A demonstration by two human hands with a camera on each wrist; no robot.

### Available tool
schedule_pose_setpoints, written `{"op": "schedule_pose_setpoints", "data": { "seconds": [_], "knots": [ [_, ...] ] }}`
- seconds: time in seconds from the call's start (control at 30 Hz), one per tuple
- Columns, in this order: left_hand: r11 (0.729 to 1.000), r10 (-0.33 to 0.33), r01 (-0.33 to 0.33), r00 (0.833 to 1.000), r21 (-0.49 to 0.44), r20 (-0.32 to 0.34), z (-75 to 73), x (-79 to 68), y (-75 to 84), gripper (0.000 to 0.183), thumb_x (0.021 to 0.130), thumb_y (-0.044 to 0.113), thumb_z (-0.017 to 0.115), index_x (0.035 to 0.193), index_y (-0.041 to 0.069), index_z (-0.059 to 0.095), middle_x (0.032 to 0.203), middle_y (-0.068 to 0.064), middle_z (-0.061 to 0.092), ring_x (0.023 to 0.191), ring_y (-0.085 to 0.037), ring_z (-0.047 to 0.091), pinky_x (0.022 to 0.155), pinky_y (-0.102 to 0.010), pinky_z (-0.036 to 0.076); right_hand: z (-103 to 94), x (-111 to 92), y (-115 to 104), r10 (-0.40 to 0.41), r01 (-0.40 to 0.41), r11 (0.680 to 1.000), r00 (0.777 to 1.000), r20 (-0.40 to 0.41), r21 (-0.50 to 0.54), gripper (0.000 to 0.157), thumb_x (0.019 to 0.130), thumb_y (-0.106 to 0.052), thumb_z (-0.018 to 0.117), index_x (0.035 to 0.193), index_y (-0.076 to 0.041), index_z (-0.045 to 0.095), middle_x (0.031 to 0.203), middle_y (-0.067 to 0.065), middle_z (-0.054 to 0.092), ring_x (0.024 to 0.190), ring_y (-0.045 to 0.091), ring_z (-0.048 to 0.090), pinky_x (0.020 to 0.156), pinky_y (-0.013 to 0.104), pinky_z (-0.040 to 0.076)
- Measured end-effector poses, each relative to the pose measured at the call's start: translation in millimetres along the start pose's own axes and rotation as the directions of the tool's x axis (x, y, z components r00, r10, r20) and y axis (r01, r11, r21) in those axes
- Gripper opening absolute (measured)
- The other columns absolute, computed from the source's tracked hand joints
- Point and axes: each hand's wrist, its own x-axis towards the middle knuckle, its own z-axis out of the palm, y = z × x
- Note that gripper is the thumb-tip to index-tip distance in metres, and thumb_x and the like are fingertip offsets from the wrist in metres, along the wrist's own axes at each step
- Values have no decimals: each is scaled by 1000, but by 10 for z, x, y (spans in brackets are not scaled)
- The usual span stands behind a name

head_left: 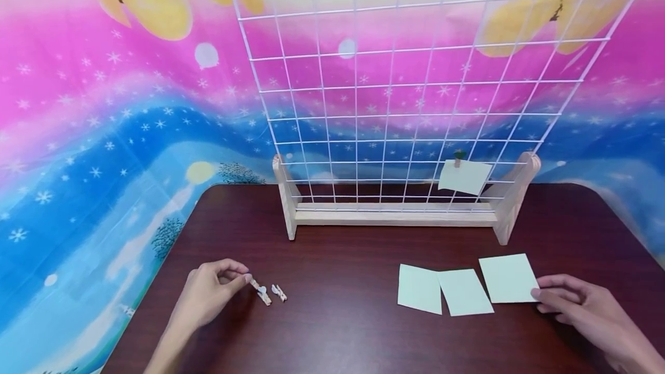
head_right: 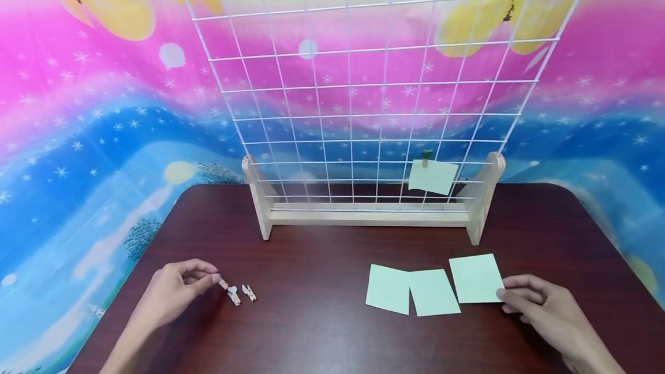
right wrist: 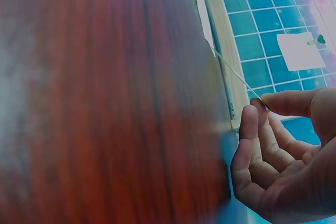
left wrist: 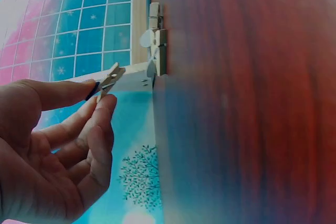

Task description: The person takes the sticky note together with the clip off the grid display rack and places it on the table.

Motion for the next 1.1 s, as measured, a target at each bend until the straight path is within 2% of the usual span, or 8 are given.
{"op": "schedule_pose_setpoints", "data": {
  "seconds": [0.17,0.43,0.6,0.8,0.93,1.1],
  "knots": [
    [1000,-25,25,999,-4,35,10,-14,-65,9,93,22,84,98,16,80,88,6,80,81,-7,76,72,-24,51,12,29,-30,49,-50,999,998,33,9,60,110,-45,61,142,5,56,106,-10,80,88,2,73,77,27,60],
    [998,-54,55,997,-22,60,33,-35,-135,9,93,22,84,98,16,80,87,5,79,78,-9,73,66,-24,49,68,60,-12,57,-56,998,998,25,-36,57,110,-42,61,139,6,58,103,-6,81,85,2,72,73,29,59],
    [999,-31,33,997,-35,74,42,-18,-141,8,93,21,83,98,16,80,87,5,77,75,-10,70,66,-24,48,82,65,-11,83,-83,992,997,-4,-90,57,109,-44,61,135,7,59,99,-3,81,80,3,71,68,29,57],
    [1000,-30,30,994,1,108,50,-16,-138,5,93,19,82,96,17,79,84,6,77,71,-9,65,66,-25,46,96,32,-5,86,-90,986,996,-33,-141,54,107,-45,65,130,4,64,95,-4,80,80,8,72,66,30,52],
    [999,-28,24,993,34,117,61,-19,-148,7,93,22,83,97,17,79,85,7,78,71,-8,65,69,-28,47,95,29,8,25,-36,968,999,-46,-248,51,107,-44,65,128,3,66,94,-2,81,77,7,71,69,29,50],
    [997,-38,30,994,77,101,48,-22,-141,14,93,30,84,99,17,80,86,8,79,72,-7,67,73,-32,50,70,22,15,-74,39,919,994,-76,-391,45,105,-43,67,123,-2,71,93,-3,81,74,4,68,70,31,46]
  ]
}}
